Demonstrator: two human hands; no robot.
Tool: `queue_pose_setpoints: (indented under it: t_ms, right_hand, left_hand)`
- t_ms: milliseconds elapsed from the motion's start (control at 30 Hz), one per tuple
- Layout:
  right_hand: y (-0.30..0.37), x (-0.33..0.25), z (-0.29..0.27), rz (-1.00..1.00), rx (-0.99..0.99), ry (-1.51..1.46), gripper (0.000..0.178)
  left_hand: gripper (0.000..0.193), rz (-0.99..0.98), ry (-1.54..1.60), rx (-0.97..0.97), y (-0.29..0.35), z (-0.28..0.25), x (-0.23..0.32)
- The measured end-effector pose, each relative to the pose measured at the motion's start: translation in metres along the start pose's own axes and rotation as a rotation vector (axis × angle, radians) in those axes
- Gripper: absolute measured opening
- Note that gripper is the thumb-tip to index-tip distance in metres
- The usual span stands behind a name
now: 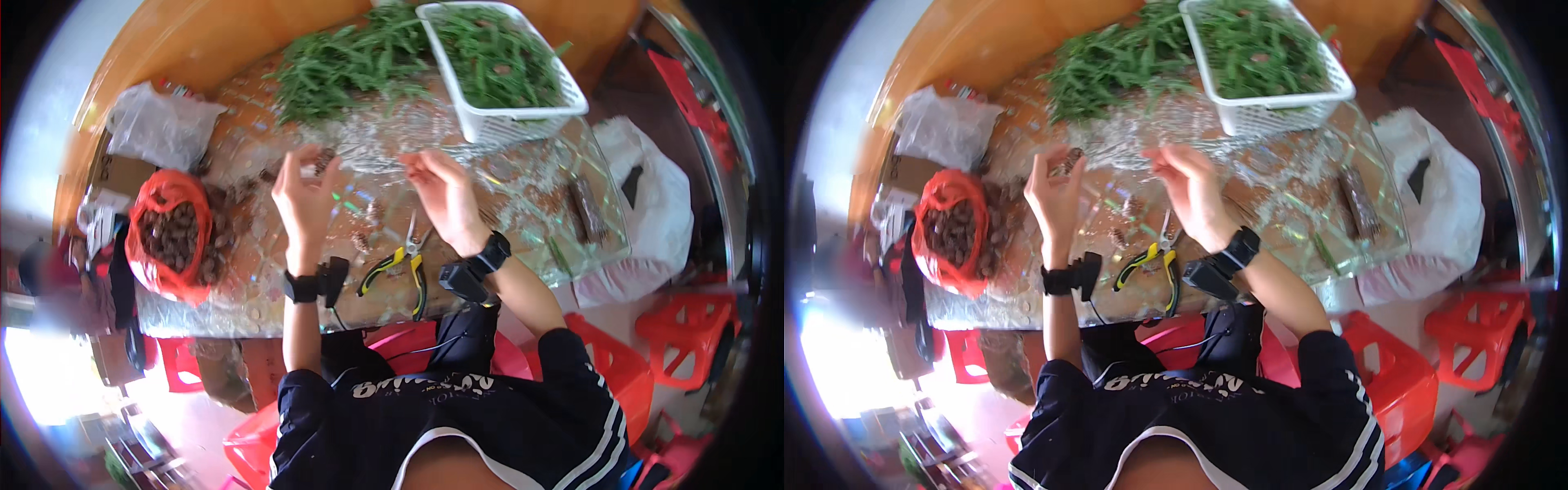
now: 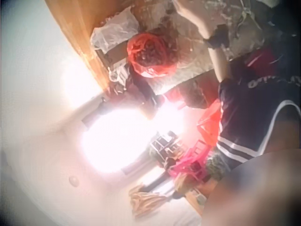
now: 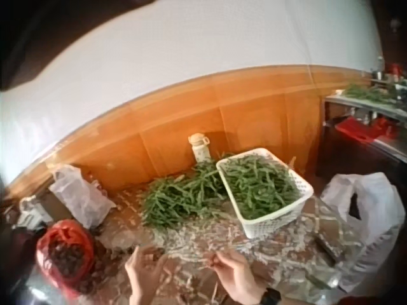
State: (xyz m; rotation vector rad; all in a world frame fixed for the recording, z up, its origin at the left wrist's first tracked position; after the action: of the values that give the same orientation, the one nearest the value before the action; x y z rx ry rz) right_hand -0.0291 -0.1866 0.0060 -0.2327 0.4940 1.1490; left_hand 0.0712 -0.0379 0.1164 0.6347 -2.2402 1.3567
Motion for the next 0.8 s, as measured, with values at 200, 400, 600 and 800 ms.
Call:
queue_pose_setpoints:
  t_ms: [200,400,600,800]
  right_hand:
    - [-0.005,0.011,-0.020,0.109,0.072,-0.069,0.035]
    - [-0.008,0.021,-0.020,0.151,0.041,-0.039,0.044]
    - [-0.001,0.025,-0.019,0.163,0.032,0.007,0.046]
    - [-0.004,0.020,-0.010,0.124,-0.026,0.078,0.046]
  left_hand:
    - [0.027,-0.103,-0.448,0.143,0.004,-0.121,-0.106]
    - [0.024,-0.388,-0.568,0.066,0.026,-0.156,-0.171]
    - [0.027,-0.370,-0.602,-0.055,0.016,-0.128,-0.169]
    - [0.025,-0.258,-0.752,-0.236,0.016,-0.109,-0.170]
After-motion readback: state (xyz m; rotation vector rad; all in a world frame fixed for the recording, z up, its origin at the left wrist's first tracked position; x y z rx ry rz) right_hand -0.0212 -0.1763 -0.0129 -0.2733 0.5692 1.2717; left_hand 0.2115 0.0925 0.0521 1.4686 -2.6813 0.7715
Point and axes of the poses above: each hand's wrist, its own y-axis away from the middle knuckle, its own z-axis out of the palm, x = y × z, the point moved 10 cm from there along -y, towards the middle knuckle, and after that the axes turned 9 degrees about z, right-handed, at the moved point
